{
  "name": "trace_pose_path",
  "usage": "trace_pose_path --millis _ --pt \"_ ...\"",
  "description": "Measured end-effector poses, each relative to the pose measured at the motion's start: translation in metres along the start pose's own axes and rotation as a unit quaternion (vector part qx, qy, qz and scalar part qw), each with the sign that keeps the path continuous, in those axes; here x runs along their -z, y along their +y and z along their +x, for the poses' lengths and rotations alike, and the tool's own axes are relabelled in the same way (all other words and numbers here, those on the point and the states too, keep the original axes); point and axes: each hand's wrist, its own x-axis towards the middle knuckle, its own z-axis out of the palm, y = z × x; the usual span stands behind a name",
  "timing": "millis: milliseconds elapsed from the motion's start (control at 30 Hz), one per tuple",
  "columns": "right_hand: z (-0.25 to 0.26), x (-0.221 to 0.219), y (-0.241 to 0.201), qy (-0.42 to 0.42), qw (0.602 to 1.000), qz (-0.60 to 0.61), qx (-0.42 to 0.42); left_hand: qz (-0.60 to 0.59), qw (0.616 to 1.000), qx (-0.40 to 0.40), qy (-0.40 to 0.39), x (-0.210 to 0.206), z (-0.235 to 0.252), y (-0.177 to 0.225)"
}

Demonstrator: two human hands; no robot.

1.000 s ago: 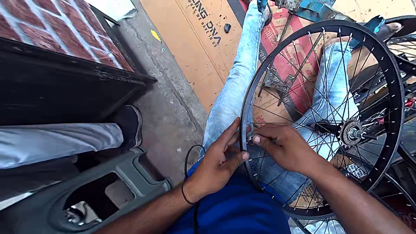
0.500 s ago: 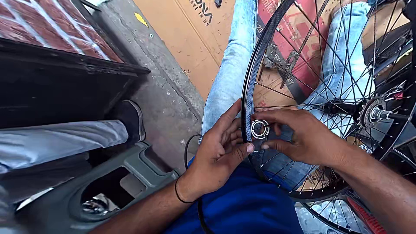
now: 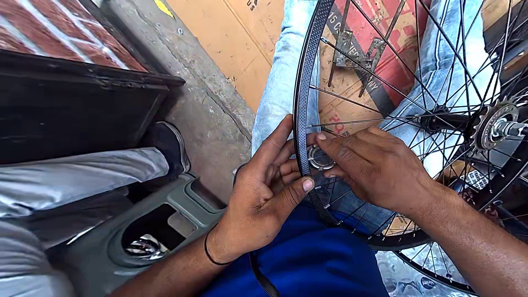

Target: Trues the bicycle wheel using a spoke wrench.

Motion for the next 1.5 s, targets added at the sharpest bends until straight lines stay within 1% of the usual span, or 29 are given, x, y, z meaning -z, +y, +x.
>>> trace_pose_path --millis 67,200,267,333,367,433,500,600,667,767,867,967,1067,1100,1167,1233,1300,1333,1400,1500 --pt "0.004 -0.001 -0.001 0.006 1.0 0.011 -0.024 0.011 1.0 0.001 0.002 0.0 0.0 0.0" --pt "0.02 -0.001 -0.008 0.029 0.986 0.069 -0.147 0.053 0.999 -0.004 -0.002 0.002 -0.001 0.001" --pt "0.023 0.002 -0.009 0.053 0.976 0.112 -0.177 0.071 0.997 -0.005 -0.004 0.003 -0.001 0.001" --pt "0.021 -0.001 -0.008 0.099 0.974 0.135 -0.154 0.08 0.997 0.0 -0.007 0.005 -0.001 0.001" --pt "0.018 -0.002 -0.006 0.103 0.977 0.139 -0.125 0.08 0.997 0.007 -0.006 0.005 -0.002 0.001" --pt "0.01 0.0 0.0 0.056 0.99 0.12 -0.052 0.073 0.997 0.02 -0.009 0.006 -0.003 0.0" --pt "0.005 0.003 0.004 0.001 0.998 0.059 0.008 0.074 0.997 0.023 -0.017 0.007 -0.004 -0.001" --pt "0.003 -0.002 0.005 0.01 0.998 0.003 0.057 0.081 0.996 0.017 -0.015 0.006 -0.007 -0.004" --pt "0.005 -0.002 0.005 0.007 0.999 0.0 0.053 0.075 0.997 0.01 -0.008 0.004 -0.008 -0.005" --pt "0.01 0.003 0.003 -0.011 0.999 0.028 0.02 0.049 0.999 -0.004 -0.005 0.001 -0.009 -0.006" --pt "0.01 0.002 0.0 0.012 1.0 0.026 0.013 0.039 0.999 -0.016 0.001 -0.002 -0.008 -0.007" --pt "0.008 -0.001 -0.005 0.038 0.998 -0.033 0.025 0.034 0.999 -0.022 0.014 -0.006 -0.009 -0.01" --pt "0.003 0.008 0.0 0.013 0.995 -0.089 0.032 0.034 0.999 -0.013 0.031 -0.005 -0.011 -0.013" --pt "-0.001 0.012 0.003 0.017 0.995 -0.097 0.032 0.031 0.999 -0.016 0.031 -0.005 -0.012 -0.013" --pt "-0.012 0.016 0.003 0.046 0.994 -0.098 0.031 0.024 0.999 -0.037 0.024 -0.005 -0.012 -0.011" --pt "-0.019 0.015 -0.001 0.099 0.991 -0.092 0.021 0.024 0.998 -0.05 0.013 -0.007 -0.014 -0.008" --pt "-0.019 0.014 -0.002 0.162 0.982 -0.093 0.013 0.032 0.998 -0.05 0.017 -0.009 -0.012 -0.007" --pt "-0.018 0.015 -0.004 0.18 0.98 -0.085 0.016 0.037 0.998 -0.044 0.025 -0.01 -0.012 -0.008" --pt "-0.017 0.019 -0.009 0.203 0.977 -0.066 0.019 0.042 0.998 -0.028 0.035 -0.009 -0.011 -0.01" --pt "-0.016 0.02 -0.005 0.209 0.969 -0.133 -0.015 0.045 0.998 -0.015 0.035 -0.005 -0.011 -0.01"
